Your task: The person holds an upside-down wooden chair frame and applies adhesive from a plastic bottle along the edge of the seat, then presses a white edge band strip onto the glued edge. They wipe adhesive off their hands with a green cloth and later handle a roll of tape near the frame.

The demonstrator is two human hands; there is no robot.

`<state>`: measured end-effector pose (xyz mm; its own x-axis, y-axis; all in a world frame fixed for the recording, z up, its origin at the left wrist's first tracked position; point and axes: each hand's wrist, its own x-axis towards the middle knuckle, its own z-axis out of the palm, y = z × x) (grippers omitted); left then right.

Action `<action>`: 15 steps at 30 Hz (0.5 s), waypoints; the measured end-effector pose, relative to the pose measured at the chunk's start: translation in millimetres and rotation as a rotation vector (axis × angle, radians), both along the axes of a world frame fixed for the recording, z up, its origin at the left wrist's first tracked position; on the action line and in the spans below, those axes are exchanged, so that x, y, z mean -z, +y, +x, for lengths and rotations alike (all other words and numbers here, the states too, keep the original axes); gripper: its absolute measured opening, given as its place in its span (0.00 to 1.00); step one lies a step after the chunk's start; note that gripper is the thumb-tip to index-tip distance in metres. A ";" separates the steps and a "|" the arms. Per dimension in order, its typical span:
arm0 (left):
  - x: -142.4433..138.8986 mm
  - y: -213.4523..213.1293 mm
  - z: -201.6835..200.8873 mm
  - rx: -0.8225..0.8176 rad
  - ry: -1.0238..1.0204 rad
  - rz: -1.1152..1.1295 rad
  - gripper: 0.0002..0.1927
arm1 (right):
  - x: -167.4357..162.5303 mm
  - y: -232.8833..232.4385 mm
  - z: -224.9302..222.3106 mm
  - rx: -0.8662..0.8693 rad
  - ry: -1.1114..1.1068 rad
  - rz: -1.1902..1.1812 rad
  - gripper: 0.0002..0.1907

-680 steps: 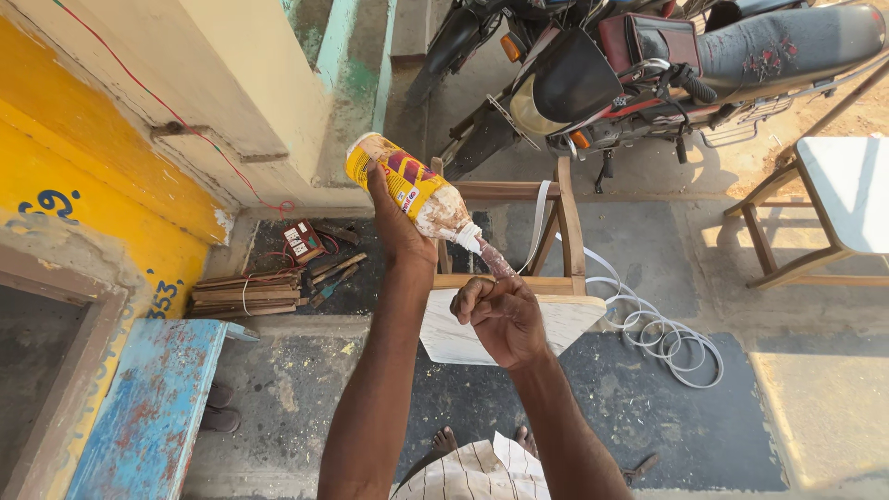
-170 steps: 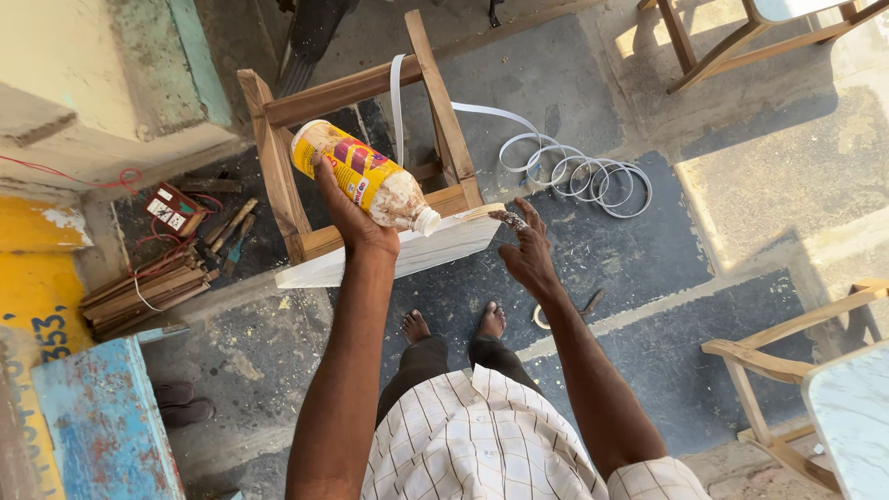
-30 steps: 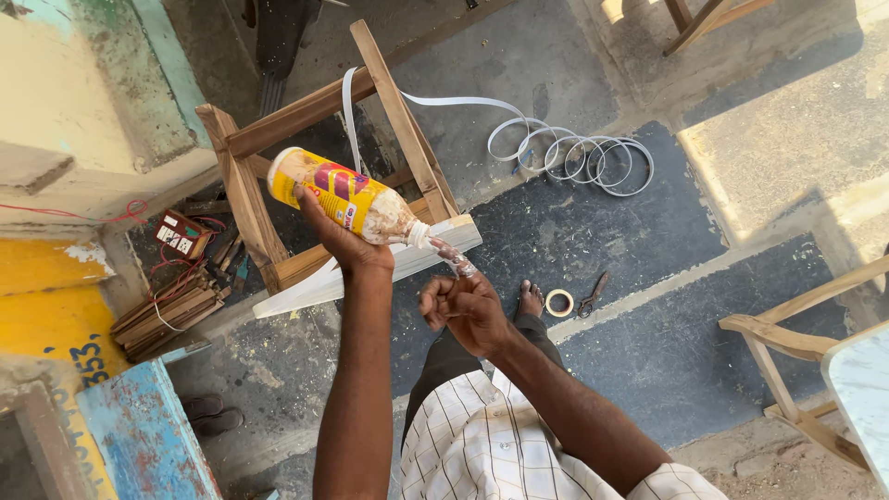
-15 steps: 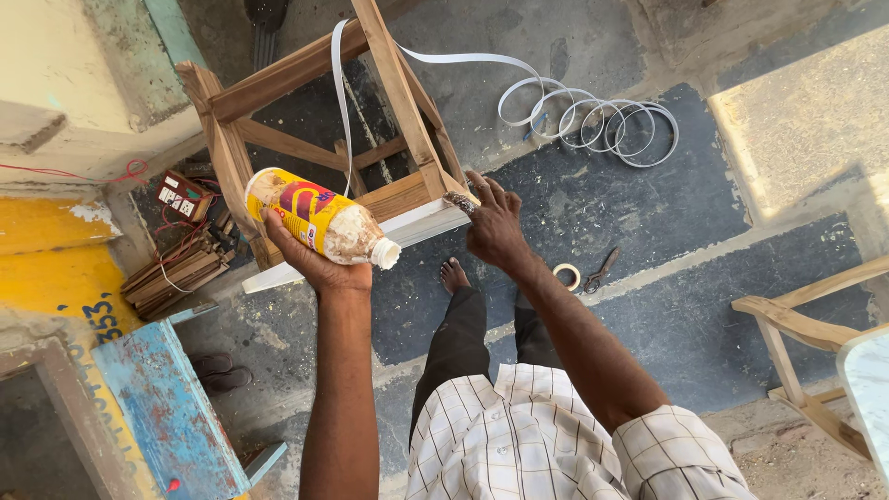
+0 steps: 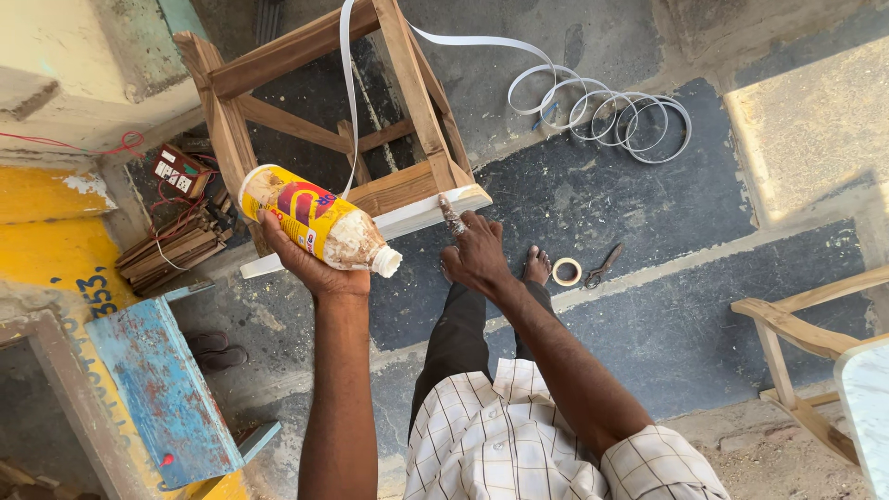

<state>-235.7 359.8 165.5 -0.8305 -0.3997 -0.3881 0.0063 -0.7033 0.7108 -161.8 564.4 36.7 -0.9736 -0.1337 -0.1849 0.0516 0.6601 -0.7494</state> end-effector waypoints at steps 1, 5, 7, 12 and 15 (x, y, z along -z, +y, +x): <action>0.0 -0.3 0.5 0.003 0.003 -0.001 0.35 | -6.9 -0.8 1.3 0.041 0.037 -0.015 0.45; -1.5 -2.2 1.1 -0.013 -0.063 0.030 0.35 | -26.5 0.8 -12.0 0.208 0.148 -0.046 0.39; -1.8 -2.7 1.3 -0.016 -0.040 0.008 0.35 | -30.9 -5.8 -16.8 0.124 0.049 0.092 0.28; -0.1 -3.3 1.4 0.017 -0.018 0.002 0.36 | -27.4 -23.6 -13.9 -0.037 0.246 0.365 0.19; 0.2 -4.2 1.7 0.011 -0.044 0.007 0.37 | -16.4 -0.1 -14.0 0.038 0.090 0.477 0.16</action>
<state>-234.0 355.6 165.2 -0.8171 -0.3876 -0.4267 -0.0326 -0.7079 0.7056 -175.8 564.3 53.2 -0.9911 -0.0185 -0.1321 0.0314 0.9299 -0.3666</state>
